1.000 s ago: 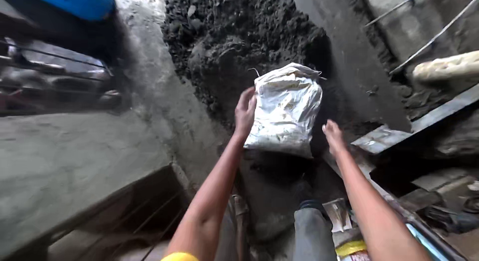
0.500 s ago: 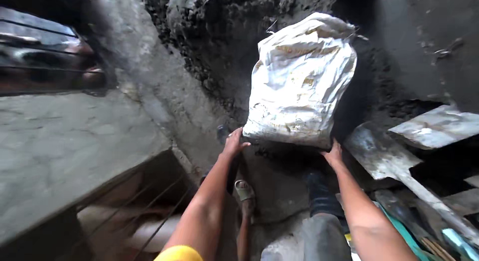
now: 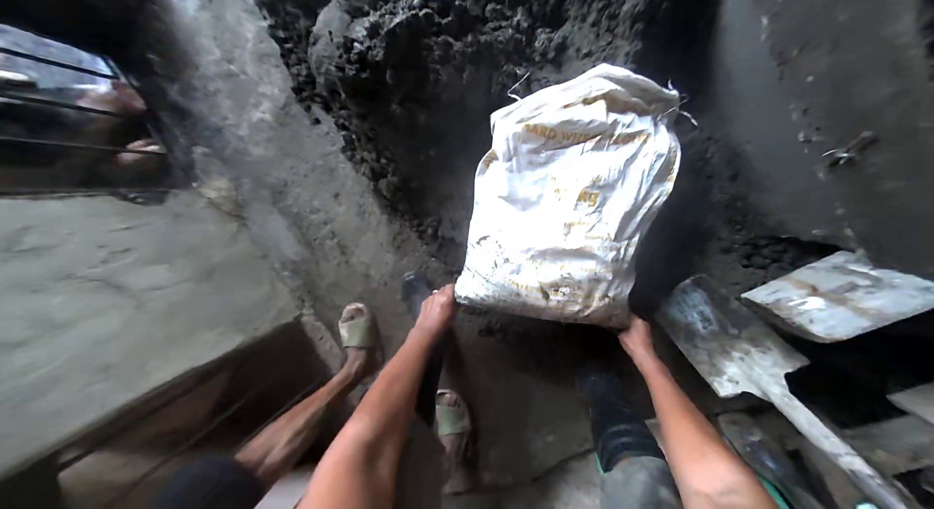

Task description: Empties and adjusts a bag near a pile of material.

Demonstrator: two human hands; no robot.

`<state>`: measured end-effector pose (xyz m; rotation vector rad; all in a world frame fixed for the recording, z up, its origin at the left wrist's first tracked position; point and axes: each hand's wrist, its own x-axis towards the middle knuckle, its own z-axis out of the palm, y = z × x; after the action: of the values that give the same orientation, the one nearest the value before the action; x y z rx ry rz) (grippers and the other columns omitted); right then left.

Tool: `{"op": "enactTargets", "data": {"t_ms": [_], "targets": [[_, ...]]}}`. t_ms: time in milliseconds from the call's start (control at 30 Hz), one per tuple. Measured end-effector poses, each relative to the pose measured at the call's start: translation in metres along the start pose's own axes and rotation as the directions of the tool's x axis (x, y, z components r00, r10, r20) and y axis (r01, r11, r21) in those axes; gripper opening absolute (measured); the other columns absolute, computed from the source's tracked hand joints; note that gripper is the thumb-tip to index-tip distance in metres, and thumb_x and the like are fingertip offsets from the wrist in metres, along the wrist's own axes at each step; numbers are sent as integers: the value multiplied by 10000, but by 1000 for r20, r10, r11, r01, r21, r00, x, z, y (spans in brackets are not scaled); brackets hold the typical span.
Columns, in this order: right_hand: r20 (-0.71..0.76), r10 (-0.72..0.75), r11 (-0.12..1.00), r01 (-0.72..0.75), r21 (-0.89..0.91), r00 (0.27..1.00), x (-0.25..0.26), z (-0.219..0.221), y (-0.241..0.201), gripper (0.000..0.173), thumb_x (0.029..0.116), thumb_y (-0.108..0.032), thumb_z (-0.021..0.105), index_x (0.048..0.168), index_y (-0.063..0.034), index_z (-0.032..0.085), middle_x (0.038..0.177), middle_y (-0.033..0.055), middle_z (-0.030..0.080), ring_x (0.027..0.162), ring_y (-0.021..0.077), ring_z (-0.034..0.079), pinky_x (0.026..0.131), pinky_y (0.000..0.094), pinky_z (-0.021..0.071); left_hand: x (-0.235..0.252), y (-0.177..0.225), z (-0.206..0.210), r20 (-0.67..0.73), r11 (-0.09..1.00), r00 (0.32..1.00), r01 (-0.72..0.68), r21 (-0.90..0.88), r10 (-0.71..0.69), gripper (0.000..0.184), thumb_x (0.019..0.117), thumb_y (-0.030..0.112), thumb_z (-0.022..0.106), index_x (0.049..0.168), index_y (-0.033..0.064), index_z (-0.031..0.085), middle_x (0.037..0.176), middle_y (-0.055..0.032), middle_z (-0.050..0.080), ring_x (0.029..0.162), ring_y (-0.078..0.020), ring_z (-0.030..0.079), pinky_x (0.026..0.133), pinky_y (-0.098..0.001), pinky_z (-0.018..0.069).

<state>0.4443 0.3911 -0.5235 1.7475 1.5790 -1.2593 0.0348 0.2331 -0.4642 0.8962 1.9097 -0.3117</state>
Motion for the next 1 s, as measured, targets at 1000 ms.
{"op": "enactTargets", "data": {"t_ms": [1000], "targets": [[-103, 252, 938, -217, 272, 962, -100, -59, -94, 335, 924, -267, 764, 1075, 30, 732, 1082, 232, 730, 1080, 388, 684, 981, 585, 507, -60, 52, -25, -23, 988, 999, -50, -144, 47, 437, 1055, 397, 491, 1148, 35, 720, 1086, -232, 731, 1103, -418, 688, 956, -635, 505]]}}
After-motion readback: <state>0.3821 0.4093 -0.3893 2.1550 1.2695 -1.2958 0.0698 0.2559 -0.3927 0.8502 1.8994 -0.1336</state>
